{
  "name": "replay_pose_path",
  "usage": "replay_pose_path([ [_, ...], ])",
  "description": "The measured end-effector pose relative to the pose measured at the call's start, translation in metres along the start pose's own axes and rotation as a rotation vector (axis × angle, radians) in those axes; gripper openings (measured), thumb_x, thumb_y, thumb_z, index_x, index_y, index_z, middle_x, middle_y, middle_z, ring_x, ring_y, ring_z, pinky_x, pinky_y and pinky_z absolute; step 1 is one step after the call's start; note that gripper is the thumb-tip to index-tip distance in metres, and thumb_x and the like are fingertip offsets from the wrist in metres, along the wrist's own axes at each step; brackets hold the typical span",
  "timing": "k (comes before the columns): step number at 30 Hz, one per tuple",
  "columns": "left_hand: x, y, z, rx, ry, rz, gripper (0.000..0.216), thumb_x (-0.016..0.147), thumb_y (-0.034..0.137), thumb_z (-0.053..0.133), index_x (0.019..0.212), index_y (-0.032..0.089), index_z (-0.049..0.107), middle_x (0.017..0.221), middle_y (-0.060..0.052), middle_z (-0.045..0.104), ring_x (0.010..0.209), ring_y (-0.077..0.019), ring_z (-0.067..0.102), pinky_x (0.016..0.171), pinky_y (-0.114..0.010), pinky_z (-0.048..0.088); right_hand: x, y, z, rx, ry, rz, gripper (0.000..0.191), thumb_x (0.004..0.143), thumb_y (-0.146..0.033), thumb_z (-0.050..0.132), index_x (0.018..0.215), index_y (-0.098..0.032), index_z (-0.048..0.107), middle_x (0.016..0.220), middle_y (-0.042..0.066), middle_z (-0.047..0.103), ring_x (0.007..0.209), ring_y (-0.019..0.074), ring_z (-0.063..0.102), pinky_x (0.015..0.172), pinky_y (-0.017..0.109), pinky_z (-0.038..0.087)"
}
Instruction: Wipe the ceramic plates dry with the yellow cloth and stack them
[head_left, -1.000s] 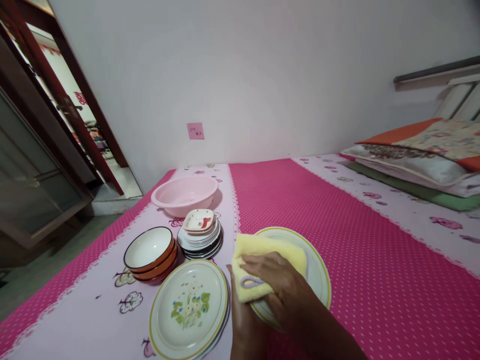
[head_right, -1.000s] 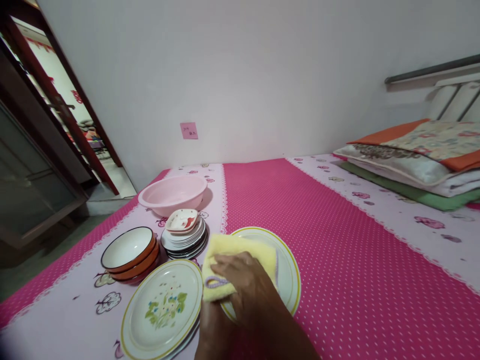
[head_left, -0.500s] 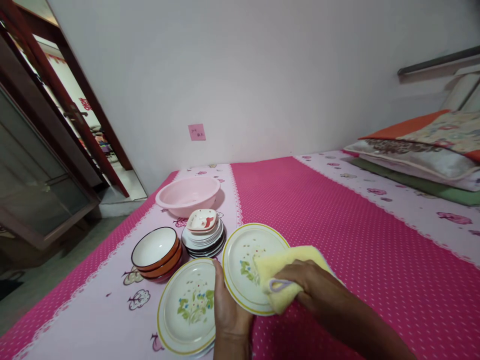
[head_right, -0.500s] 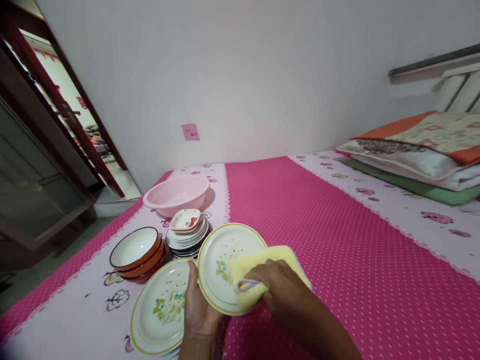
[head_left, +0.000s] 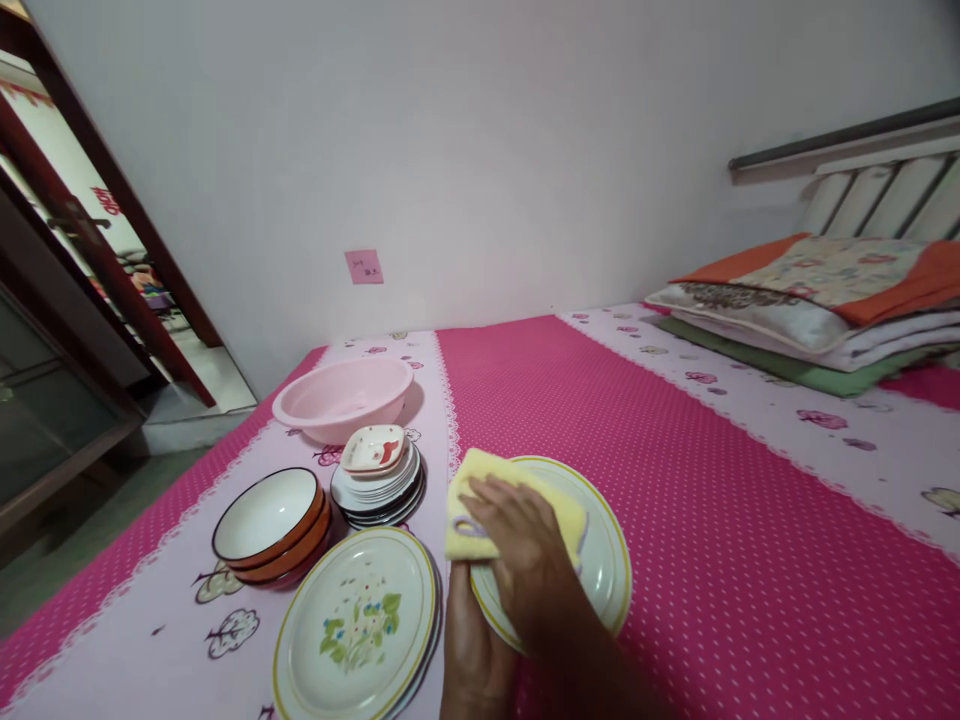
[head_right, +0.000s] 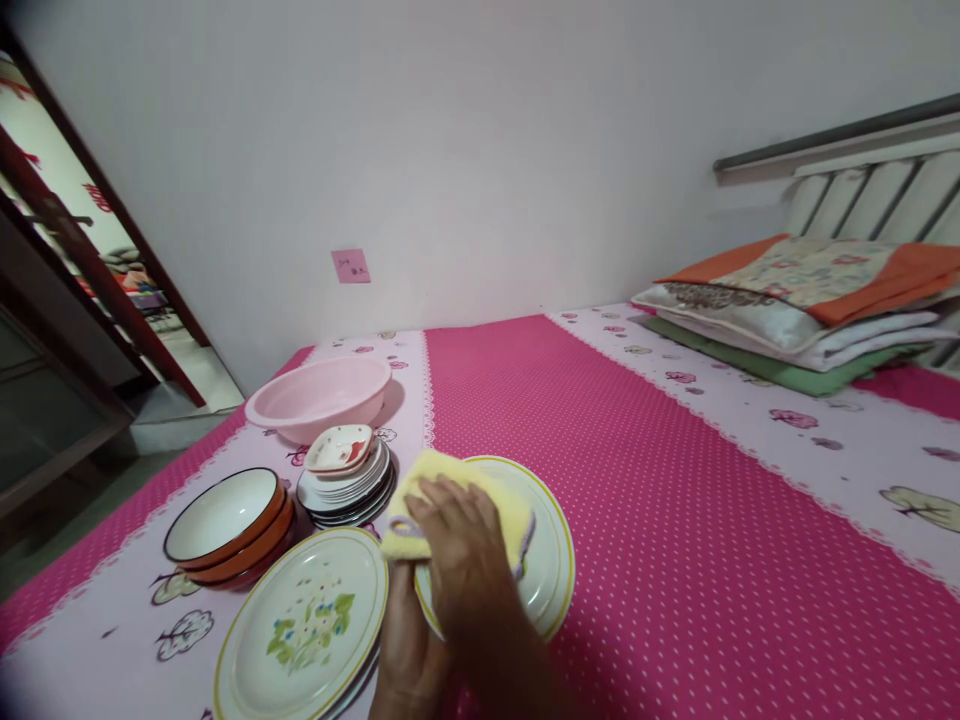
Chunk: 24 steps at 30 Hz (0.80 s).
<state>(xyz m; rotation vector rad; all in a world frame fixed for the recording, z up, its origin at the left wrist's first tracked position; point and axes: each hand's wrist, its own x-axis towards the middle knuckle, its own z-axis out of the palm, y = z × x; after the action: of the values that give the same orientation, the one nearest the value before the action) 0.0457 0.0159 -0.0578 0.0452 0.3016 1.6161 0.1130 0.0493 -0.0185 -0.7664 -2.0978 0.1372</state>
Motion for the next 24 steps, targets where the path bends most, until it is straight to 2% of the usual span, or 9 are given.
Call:
replay_pose_path([
  [3,0.003,0.001,0.000,0.012,-0.119,-0.052,0.060,0.100,0.059,0.044,0.138,0.018,0.065,0.137,-0.017,0.069,0.139,-0.0318,0.054,0.118,-0.049,0.040,0.002,0.029,-0.026,-0.157,0.012,0.056,0.063,0.083,-0.003,0.044,0.142,-0.019,0.056,0.149,0.009,0.060,0.142,0.0301,0.047,0.117,0.054,0.029],
  [6,0.004,0.005,-0.003,0.016,-0.205,-0.065,0.067,0.098,0.067,0.044,0.135,0.017,0.068,0.142,-0.018,0.065,0.145,-0.0352,0.046,0.122,-0.054,0.031,0.005,0.046,-0.048,-0.216,-0.031,0.163,0.059,0.081,-0.001,0.044,0.134,-0.019,0.063,0.142,0.012,0.063,0.134,0.0323,0.052,0.108,0.052,0.040],
  [8,0.004,0.010,-0.006,0.003,-0.196,-0.017,0.069,0.097,0.069,0.043,0.136,0.018,0.068,0.142,-0.018,0.064,0.146,-0.0354,0.045,0.123,-0.055,0.029,0.008,0.048,-0.057,-0.206,-0.145,0.229,0.052,0.082,-0.001,0.044,0.124,-0.019,0.069,0.132,0.013,0.067,0.120,0.0319,0.059,0.097,0.047,0.046],
  [12,0.004,0.023,-0.007,-0.028,-0.100,0.122,0.064,0.096,0.066,0.050,0.139,0.021,0.066,0.138,-0.017,0.067,0.142,-0.0346,0.050,0.122,-0.053,0.032,0.005,0.035,-0.064,-0.150,-0.447,0.321,0.032,0.085,-0.005,0.049,0.100,-0.018,0.073,0.105,0.013,0.069,0.097,0.0290,0.063,0.082,0.039,0.049],
  [15,0.002,0.031,-0.005,-0.042,0.003,0.206,0.063,0.095,0.064,0.053,0.138,0.020,0.066,0.132,-0.017,0.072,0.135,-0.0348,0.058,0.117,-0.052,0.040,-0.008,0.020,-0.059,0.011,-0.487,0.274,0.036,0.079,-0.002,0.050,0.104,-0.018,0.071,0.106,0.012,0.070,0.101,0.0279,0.064,0.088,0.040,0.049],
  [17,0.000,0.034,-0.004,-0.041,0.068,0.232,0.062,0.096,0.063,0.052,0.133,0.016,0.070,0.125,-0.019,0.075,0.127,-0.0352,0.064,0.113,-0.052,0.045,-0.015,0.005,-0.053,0.172,-0.471,0.222,0.038,0.083,-0.004,0.049,0.111,-0.018,0.069,0.112,0.011,0.071,0.106,0.0257,0.065,0.095,0.040,0.049],
  [20,-0.005,0.037,-0.004,-0.058,0.089,0.141,0.060,0.096,0.061,0.054,0.122,0.010,0.075,0.108,-0.020,0.079,0.114,-0.0351,0.071,0.108,-0.050,0.049,-0.014,-0.020,-0.047,0.353,-0.517,0.268,0.027,0.088,-0.008,0.050,0.103,-0.020,0.069,0.106,0.007,0.073,0.099,0.0229,0.067,0.091,0.036,0.052],
  [24,-0.011,0.039,-0.003,-0.078,-0.023,-0.024,0.063,0.093,0.064,0.058,0.104,0.006,0.080,0.076,-0.015,0.078,0.095,-0.0325,0.076,0.106,-0.049,0.050,0.004,-0.035,-0.054,0.549,-0.538,0.247,0.021,0.083,-0.009,0.053,0.091,-0.019,0.070,0.099,0.005,0.074,0.091,0.0206,0.068,0.088,0.033,0.053],
])
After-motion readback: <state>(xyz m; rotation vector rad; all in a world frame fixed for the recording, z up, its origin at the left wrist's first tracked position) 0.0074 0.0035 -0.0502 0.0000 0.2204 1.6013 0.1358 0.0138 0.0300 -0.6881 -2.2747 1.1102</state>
